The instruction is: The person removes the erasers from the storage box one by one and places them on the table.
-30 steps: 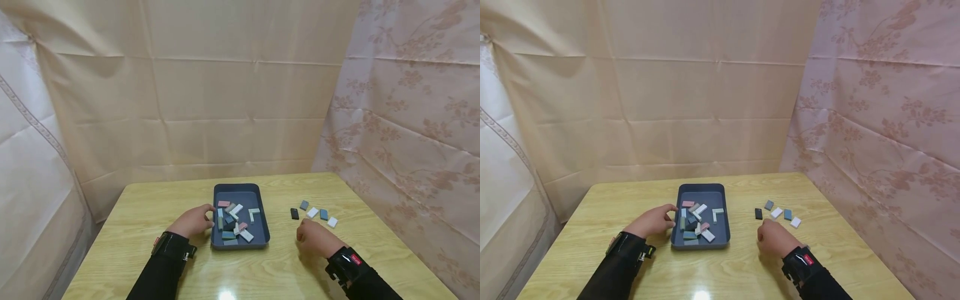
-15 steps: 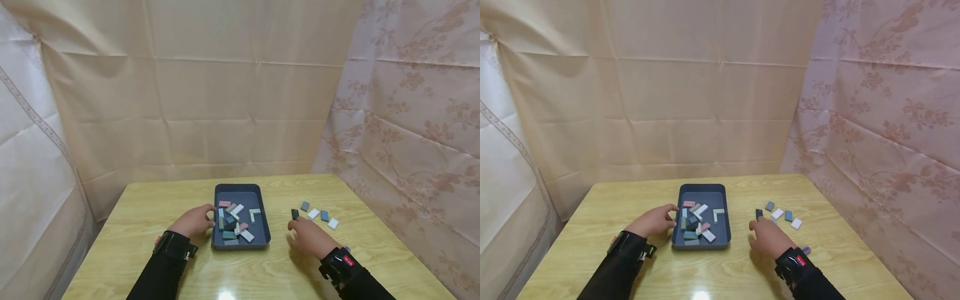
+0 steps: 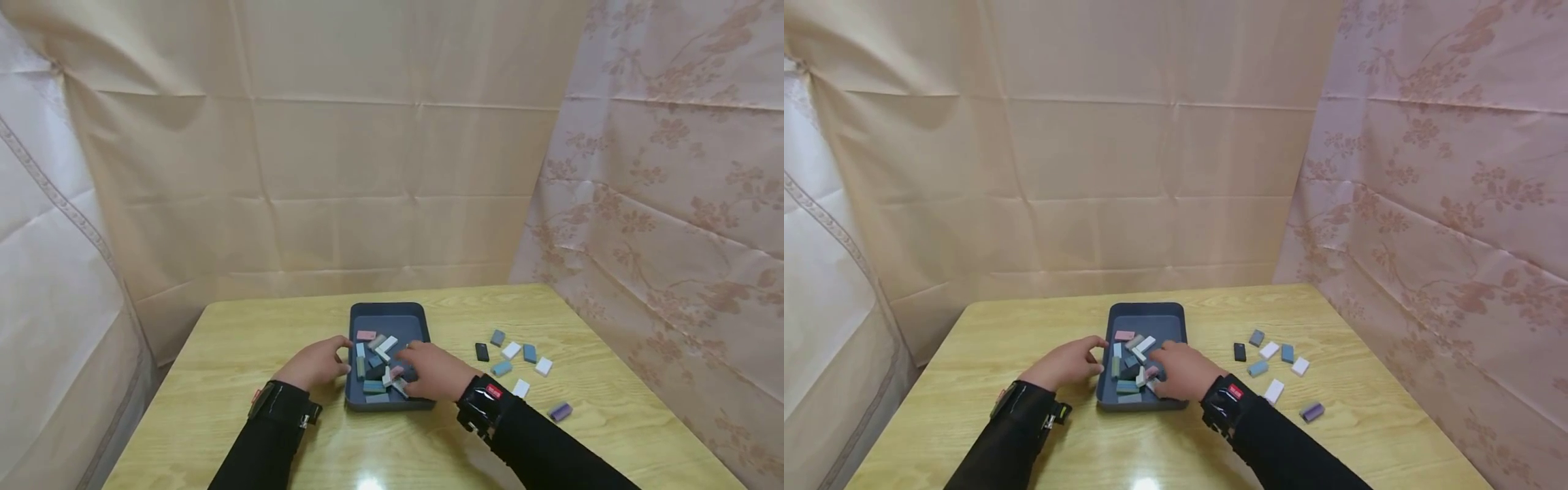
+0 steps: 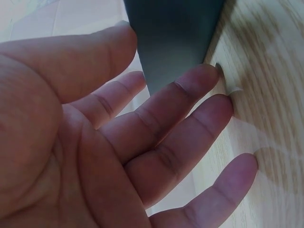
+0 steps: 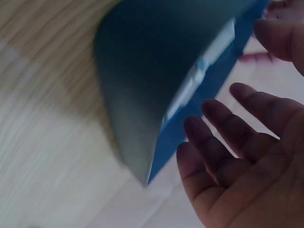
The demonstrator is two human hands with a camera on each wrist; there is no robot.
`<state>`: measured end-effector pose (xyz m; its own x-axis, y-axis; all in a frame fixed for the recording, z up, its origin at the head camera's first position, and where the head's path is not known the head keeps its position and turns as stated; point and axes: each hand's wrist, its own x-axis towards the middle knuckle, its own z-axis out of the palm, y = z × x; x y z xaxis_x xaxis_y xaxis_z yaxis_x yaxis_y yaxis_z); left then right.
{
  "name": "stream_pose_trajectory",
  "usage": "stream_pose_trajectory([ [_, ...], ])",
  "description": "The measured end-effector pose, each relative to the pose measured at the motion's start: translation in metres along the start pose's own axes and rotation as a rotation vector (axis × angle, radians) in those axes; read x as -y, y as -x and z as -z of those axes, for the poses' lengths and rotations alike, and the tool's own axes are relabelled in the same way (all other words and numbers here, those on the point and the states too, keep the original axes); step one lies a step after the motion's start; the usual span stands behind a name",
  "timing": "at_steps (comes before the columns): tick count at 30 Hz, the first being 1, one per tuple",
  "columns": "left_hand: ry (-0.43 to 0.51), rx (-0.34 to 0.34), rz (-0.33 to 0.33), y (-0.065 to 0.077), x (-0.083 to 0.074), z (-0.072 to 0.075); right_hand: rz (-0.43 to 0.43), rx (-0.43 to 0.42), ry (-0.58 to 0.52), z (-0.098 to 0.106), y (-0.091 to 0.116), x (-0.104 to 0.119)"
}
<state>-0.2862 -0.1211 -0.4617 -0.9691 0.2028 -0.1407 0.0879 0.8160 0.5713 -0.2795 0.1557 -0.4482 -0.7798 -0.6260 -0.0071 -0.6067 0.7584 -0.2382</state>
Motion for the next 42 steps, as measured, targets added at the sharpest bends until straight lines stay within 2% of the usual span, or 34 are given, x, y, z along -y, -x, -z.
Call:
stream_pose_trajectory([
  [3, -0.002, 0.000, -0.006, 0.000, 0.001, -0.001, 0.011, 0.029, 0.053, -0.011, -0.015, 0.008],
  [6, 0.003, 0.003, -0.001, 0.000, 0.002, -0.001, -0.016, 0.034, 0.070, -0.019, -0.027, 0.015],
  [12, 0.004, 0.007, 0.003, 0.000, 0.001, 0.000, -0.110, 0.020, 0.015, -0.025, -0.041, 0.024],
  [16, -0.009, -0.001, -0.010, 0.000, 0.000, 0.002, -0.122, 0.004, -0.035, -0.022, -0.044, 0.029],
  [26, -0.006, 0.000, -0.016, 0.000, 0.001, 0.001, -0.104, -0.007, -0.077, -0.023, -0.040, 0.031],
  [31, -0.006, -0.010, -0.024, 0.000, 0.002, 0.001, -0.065, -0.007, 0.018, -0.022, -0.036, 0.027],
  [36, -0.002, -0.005, -0.022, 0.001, 0.001, 0.001, -0.005, -0.036, 0.101, -0.008, -0.024, 0.024],
  [39, 0.000, 0.001, -0.019, 0.002, 0.001, 0.000, 0.042, -0.098, 0.107, 0.007, -0.015, 0.017],
  [42, -0.002, -0.001, -0.019, 0.000, 0.000, -0.001, 0.027, -0.173, 0.094, 0.022, -0.011, 0.002],
])
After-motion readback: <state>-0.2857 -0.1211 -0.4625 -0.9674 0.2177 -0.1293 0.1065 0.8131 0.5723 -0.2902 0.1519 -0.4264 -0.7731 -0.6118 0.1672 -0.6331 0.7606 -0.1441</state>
